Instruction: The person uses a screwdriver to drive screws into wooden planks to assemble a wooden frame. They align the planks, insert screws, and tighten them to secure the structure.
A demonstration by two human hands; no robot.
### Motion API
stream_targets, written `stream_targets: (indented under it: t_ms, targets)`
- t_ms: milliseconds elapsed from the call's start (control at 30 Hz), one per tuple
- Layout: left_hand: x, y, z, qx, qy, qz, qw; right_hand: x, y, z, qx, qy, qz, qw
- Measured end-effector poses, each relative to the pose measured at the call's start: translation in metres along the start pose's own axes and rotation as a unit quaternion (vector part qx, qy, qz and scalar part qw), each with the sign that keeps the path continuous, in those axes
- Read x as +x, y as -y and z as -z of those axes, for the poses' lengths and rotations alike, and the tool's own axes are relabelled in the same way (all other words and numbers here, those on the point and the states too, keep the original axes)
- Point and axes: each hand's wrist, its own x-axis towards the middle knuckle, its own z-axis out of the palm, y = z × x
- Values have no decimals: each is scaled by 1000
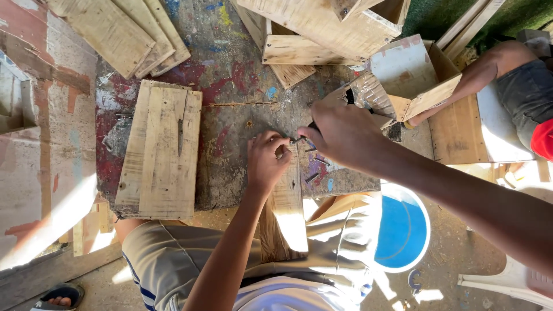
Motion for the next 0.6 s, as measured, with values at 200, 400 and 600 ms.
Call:
stream_targets:
  t_ms: [200,400,600]
  targets:
    - [-2,1,0,2,-1,-5,1000,-6,4,-4,-336,29,286,897]
    - [1,4,0,8,-2,-10,1000,14,-22,-1,100,19,-81,992]
    - [0,-5,8,-6,31,0,999,-16,-9,7,-259,-35,118,958]
